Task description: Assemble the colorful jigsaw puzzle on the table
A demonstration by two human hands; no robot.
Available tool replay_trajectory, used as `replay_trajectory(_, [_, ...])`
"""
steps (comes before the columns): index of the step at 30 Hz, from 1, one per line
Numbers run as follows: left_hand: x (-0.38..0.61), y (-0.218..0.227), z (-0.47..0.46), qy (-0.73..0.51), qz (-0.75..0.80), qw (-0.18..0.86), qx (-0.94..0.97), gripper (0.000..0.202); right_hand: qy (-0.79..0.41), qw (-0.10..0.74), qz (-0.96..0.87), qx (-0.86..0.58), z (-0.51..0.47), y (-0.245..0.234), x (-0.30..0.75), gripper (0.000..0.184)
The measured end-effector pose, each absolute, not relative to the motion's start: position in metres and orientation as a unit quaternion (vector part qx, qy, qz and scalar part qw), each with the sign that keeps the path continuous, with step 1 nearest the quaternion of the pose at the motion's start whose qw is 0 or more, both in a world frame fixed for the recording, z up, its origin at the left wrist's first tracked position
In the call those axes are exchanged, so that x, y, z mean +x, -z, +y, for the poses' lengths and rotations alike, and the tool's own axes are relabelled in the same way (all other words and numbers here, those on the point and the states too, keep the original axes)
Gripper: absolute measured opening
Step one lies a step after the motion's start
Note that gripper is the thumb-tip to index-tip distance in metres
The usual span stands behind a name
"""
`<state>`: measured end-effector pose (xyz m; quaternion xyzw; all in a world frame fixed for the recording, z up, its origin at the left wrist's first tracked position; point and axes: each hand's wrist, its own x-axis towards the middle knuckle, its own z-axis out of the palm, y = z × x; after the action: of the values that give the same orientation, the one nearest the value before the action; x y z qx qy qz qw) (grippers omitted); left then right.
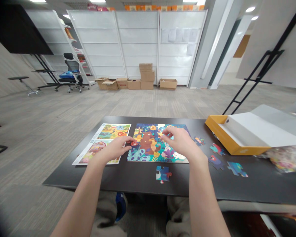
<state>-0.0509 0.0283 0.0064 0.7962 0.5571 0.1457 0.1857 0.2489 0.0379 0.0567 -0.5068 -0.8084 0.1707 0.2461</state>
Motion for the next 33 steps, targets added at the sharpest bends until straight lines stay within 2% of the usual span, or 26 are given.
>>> replay_trajectory(27, [-0.0498,-0.0026,0.0323,-0.153,0.549,0.164,0.805,0.031,-0.178,0.236,-0.807,-0.511,0.0364,-0.0585,0.2451,0.018])
replay_trajectory(33, [-0.0493,-0.0013,0.0308,-0.191,0.546,0.180,0.796,0.030,-0.175,0.235,-0.809,-0.510,0.0362,-0.0587,0.2450,0.018])
